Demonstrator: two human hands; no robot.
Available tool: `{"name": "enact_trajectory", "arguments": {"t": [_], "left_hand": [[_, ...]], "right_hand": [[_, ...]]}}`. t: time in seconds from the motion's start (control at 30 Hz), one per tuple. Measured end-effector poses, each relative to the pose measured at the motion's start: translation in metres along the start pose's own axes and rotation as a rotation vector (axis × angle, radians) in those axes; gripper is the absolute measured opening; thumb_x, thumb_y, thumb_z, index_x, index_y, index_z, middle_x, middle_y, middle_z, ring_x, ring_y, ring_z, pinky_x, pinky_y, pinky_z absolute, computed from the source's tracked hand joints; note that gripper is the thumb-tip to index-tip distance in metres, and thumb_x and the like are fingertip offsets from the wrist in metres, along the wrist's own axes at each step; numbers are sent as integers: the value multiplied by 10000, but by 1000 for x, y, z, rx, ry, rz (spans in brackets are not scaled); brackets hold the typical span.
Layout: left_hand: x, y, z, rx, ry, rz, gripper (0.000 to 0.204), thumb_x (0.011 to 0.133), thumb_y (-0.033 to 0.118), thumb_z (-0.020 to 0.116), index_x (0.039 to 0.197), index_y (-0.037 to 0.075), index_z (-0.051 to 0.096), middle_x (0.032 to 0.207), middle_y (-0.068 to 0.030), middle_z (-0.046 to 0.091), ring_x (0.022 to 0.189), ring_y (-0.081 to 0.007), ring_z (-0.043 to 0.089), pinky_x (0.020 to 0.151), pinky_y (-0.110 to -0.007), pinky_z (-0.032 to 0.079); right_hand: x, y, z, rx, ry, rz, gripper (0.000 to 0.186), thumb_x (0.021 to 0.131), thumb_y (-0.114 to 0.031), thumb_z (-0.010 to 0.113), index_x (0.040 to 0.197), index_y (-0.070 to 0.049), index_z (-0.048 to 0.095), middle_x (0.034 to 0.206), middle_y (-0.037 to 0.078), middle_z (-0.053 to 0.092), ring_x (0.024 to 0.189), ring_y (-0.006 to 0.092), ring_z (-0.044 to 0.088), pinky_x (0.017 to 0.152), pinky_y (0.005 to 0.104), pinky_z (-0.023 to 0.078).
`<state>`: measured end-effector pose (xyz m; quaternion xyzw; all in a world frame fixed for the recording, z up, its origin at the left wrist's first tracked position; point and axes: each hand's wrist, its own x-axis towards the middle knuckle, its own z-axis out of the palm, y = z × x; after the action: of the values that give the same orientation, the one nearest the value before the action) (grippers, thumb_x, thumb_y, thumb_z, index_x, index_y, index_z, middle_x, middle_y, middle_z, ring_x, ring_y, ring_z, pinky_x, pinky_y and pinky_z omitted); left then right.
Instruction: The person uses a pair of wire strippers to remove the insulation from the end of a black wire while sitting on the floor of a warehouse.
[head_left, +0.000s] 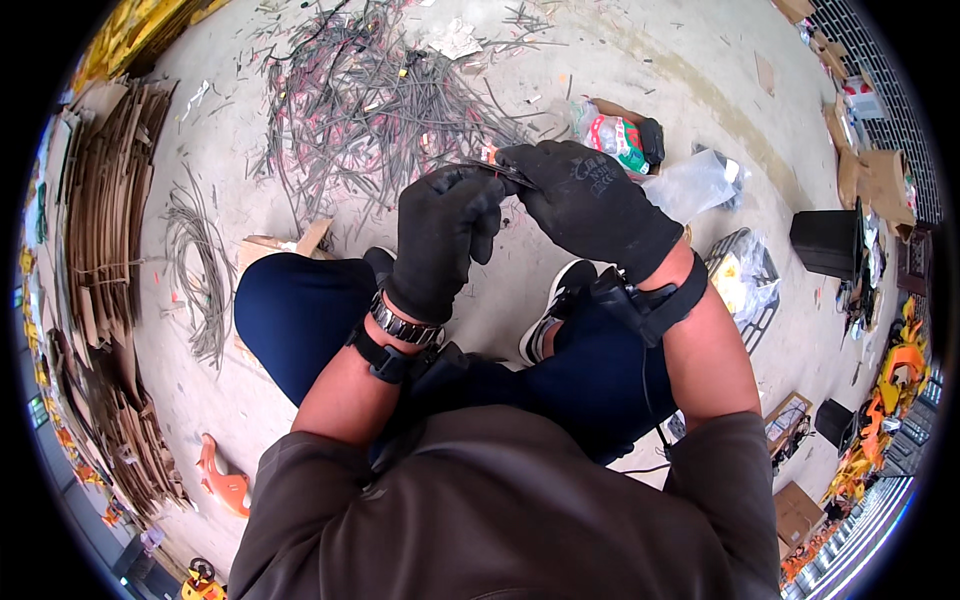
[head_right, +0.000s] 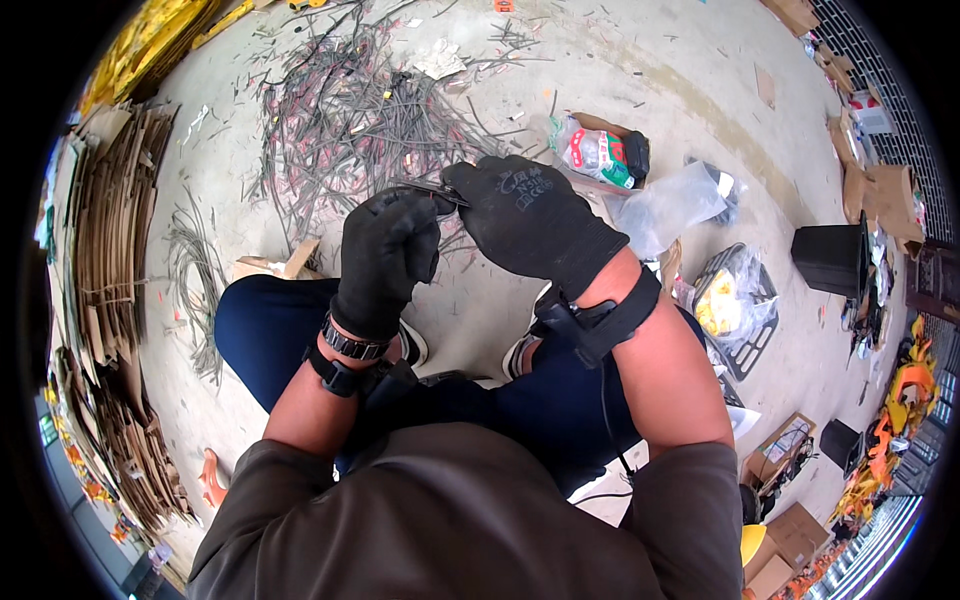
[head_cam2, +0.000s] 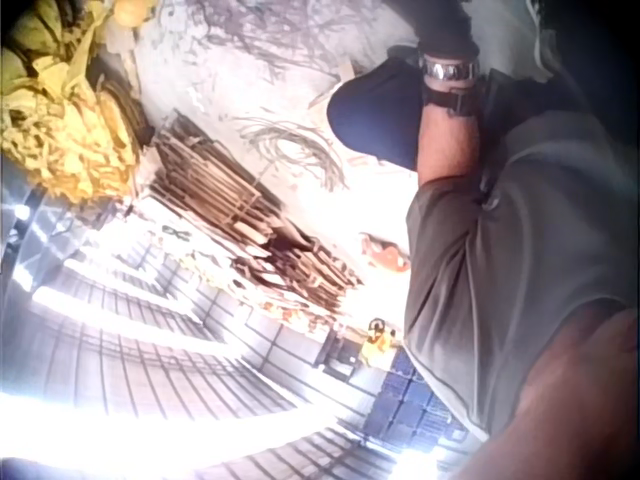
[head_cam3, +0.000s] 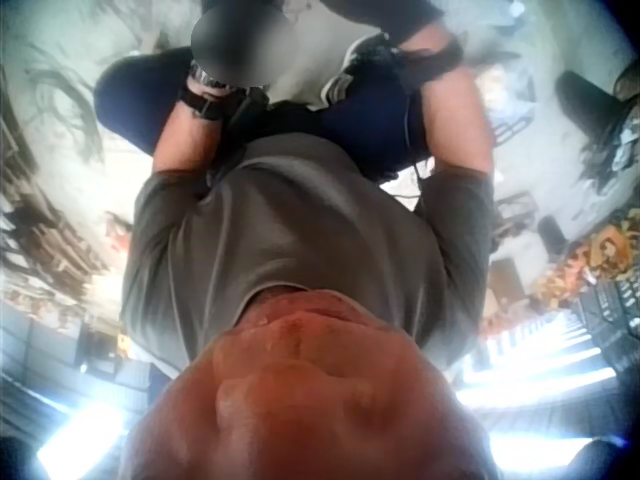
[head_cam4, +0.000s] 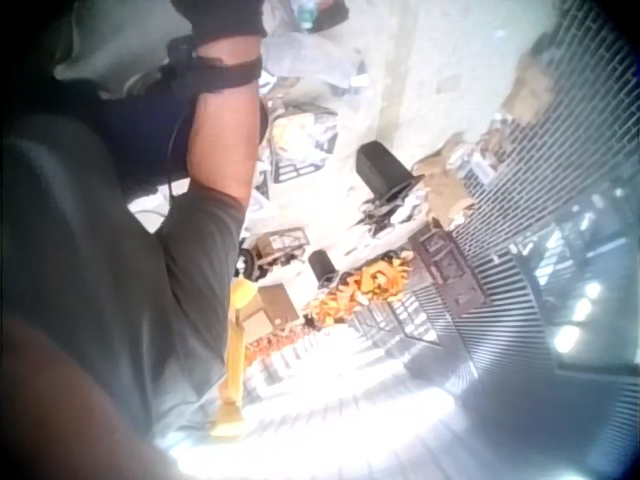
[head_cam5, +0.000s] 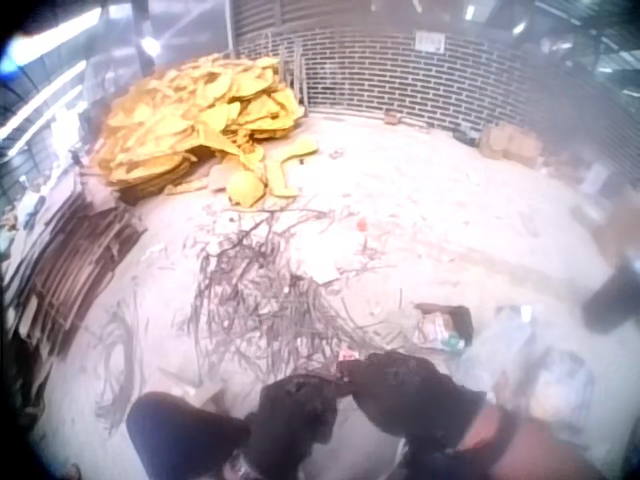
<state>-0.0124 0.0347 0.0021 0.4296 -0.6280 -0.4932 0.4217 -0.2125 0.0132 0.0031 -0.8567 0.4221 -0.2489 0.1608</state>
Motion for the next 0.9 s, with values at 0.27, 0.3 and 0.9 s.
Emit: {"name": "enact_trajectory", "arguments": {"t": [0.27, 0.3, 0.9], "left_hand": [[1, -11, -6, 263, -1, 159, 204, 926, 49, 518, 920, 24, 720, 521, 2, 514, 423, -100, 483, 449, -273, 403], [1, -15, -8, 259, -15, 168, 187, 915, 25, 525, 942, 5, 708, 533, 1, 506, 430, -95, 487, 439, -271, 403], [-3, -10, 1, 59, -32, 109, 153, 936, -14, 524, 976, 1, 671, 530, 8, 438, 425, -73, 437, 424, -241, 391]], "right_hand": [[6, -11, -1, -297, -97, 31, 389, 851, -101, 602, 1239, -64, 623, 961, 142, 674, 929, 346, 659, 736, 460, 542], [5, -9, 0, -222, -70, 13, 386, 852, -96, 606, 1237, -60, 622, 958, 147, 671, 914, 348, 660, 737, 460, 541], [3, -1, -9, 218, -129, -21, 304, 942, -87, 565, 1227, 4, 621, 1136, 233, 659, 1013, 395, 658, 868, 445, 536]]}}
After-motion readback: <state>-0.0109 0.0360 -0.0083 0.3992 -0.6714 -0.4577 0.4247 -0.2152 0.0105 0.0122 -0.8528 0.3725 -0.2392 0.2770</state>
